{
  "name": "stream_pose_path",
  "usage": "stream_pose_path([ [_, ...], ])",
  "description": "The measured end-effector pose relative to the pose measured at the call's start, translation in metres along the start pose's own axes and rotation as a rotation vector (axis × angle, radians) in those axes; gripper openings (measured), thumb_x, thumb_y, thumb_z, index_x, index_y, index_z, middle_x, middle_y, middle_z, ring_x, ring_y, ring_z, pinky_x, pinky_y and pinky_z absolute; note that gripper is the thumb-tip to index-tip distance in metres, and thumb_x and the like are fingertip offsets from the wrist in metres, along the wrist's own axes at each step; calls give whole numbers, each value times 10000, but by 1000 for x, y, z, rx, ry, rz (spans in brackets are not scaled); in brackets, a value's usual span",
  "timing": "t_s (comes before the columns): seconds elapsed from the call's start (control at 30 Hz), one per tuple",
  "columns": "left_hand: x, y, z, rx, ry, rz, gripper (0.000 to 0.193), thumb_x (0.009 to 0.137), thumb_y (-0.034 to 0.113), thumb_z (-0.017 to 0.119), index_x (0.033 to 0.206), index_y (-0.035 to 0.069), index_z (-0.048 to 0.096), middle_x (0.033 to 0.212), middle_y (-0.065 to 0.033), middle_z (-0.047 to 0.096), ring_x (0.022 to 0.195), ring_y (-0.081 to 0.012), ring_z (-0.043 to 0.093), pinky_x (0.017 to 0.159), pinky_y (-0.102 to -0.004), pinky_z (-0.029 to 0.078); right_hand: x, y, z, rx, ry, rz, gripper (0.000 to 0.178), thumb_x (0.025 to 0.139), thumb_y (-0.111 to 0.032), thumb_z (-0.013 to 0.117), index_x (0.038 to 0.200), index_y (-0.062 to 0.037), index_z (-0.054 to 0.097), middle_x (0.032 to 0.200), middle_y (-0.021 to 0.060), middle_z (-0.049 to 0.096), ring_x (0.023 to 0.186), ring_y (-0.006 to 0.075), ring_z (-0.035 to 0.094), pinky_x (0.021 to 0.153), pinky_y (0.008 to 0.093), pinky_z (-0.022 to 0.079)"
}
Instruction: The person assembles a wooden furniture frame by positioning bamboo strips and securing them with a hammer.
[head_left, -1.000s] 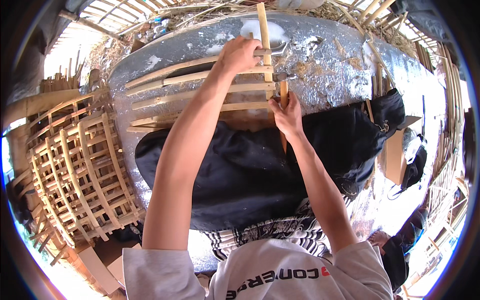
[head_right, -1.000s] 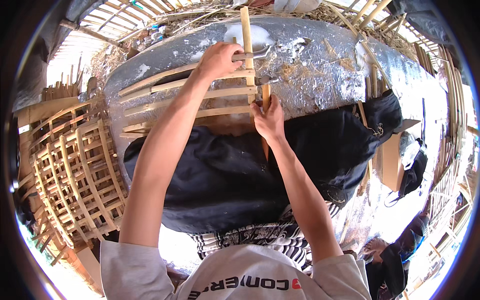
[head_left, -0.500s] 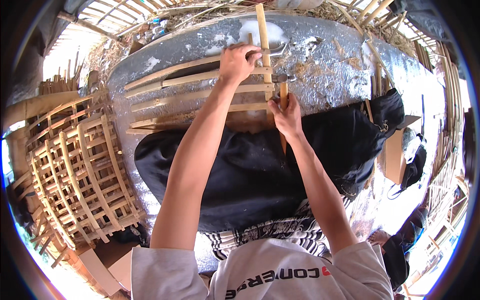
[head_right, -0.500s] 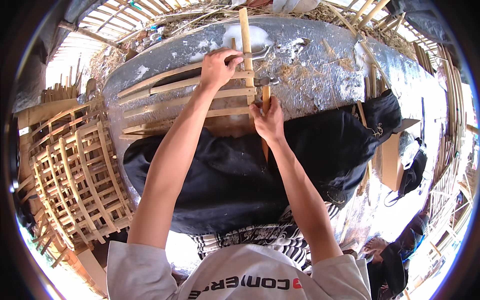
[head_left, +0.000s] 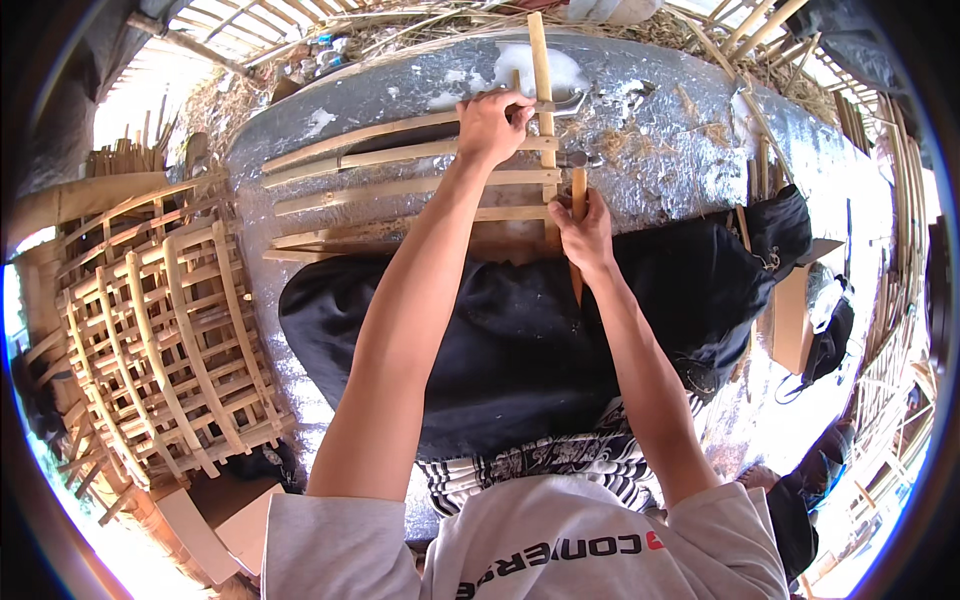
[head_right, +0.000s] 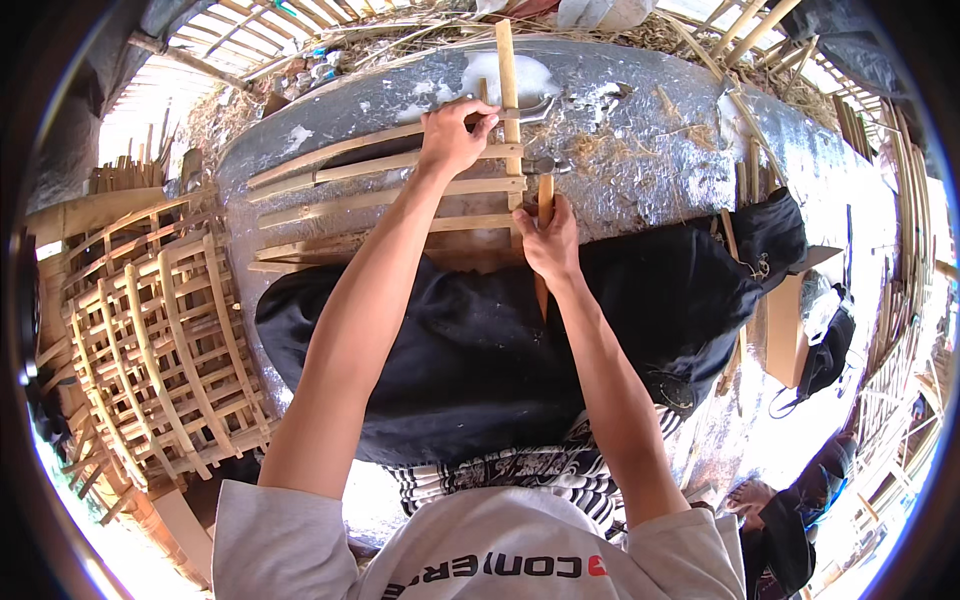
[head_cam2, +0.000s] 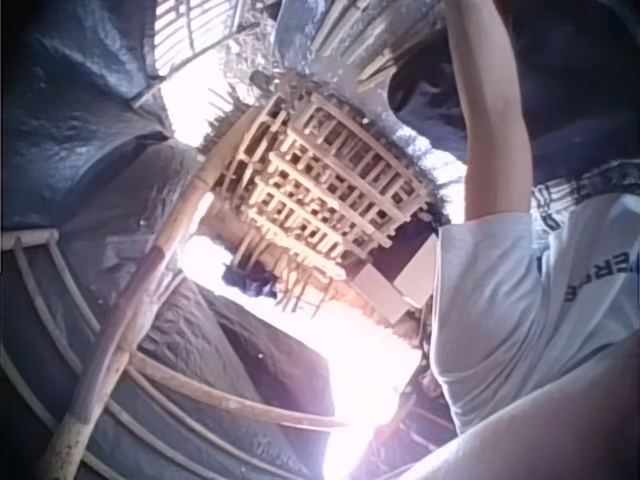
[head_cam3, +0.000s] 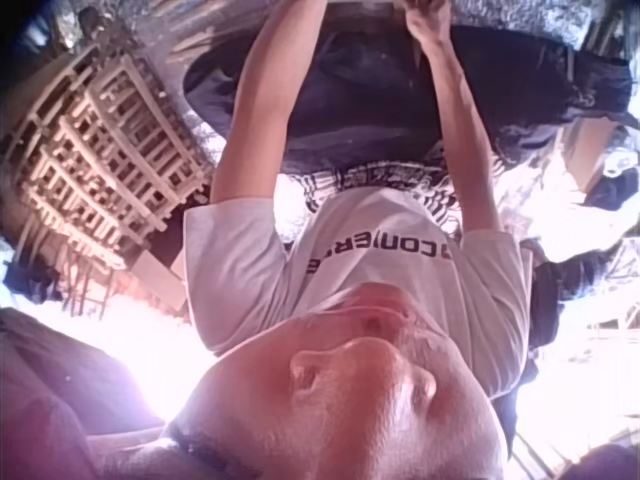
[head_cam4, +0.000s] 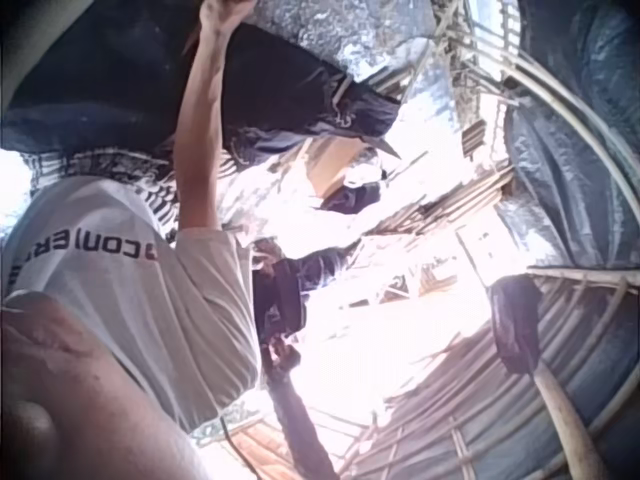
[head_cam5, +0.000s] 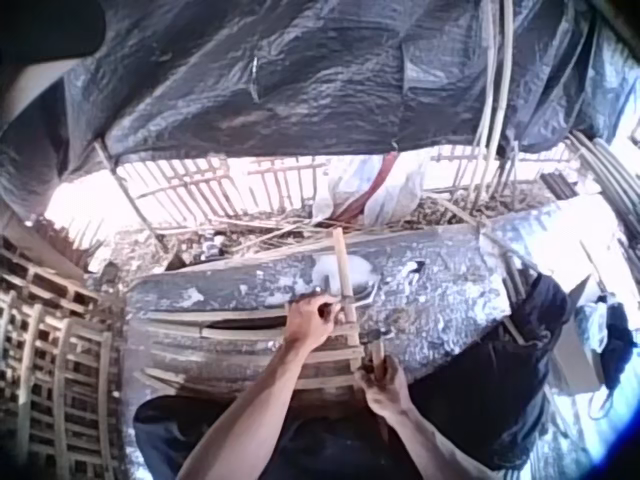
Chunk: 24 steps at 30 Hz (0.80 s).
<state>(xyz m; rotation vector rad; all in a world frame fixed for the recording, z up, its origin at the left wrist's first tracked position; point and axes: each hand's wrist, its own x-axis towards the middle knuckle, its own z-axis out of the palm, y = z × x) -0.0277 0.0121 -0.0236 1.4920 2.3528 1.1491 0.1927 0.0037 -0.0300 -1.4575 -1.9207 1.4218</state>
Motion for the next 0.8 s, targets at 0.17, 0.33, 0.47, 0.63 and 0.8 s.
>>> stream_pose_path([
  [0.17,-2,-1,4,25,38,9,65,846,235,719,899,236,758,883,-3,739,825,-231,662,808,-404,409,-2,-6,-2,29,7,-13,358,848,-240,776,901,-11,505,740,65,518,674,179,488,631,363,443],
  [0.33,-6,4,7,6,113,101,73,857,210,714,916,242,744,827,30,739,824,-228,657,810,-412,414,0,-3,-4,33,-20,12,370,855,-255,773,932,-10,508,770,81,550,706,186,521,650,365,458],
  [0.47,-6,5,5,115,104,151,107,881,240,692,980,250,733,840,44,738,840,-222,667,782,-416,437,-1,-3,-4,63,-6,5,376,858,-257,771,953,-6,508,784,93,567,724,194,544,664,369,466],
  [0.63,-5,2,1,97,34,143,104,891,242,679,983,235,727,833,42,735,851,-223,667,774,-415,429,0,-1,-4,6,-4,-6,375,861,-255,766,954,3,511,810,104,573,729,203,546,673,373,470],
  [0.8,-6,-2,-2,94,-12,142,135,902,216,665,1022,213,728,912,48,751,877,-224,673,771,-418,424,-1,-5,-3,50,-14,5,383,863,-273,766,955,-1,512,840,113,578,738,213,549,682,372,472],
])
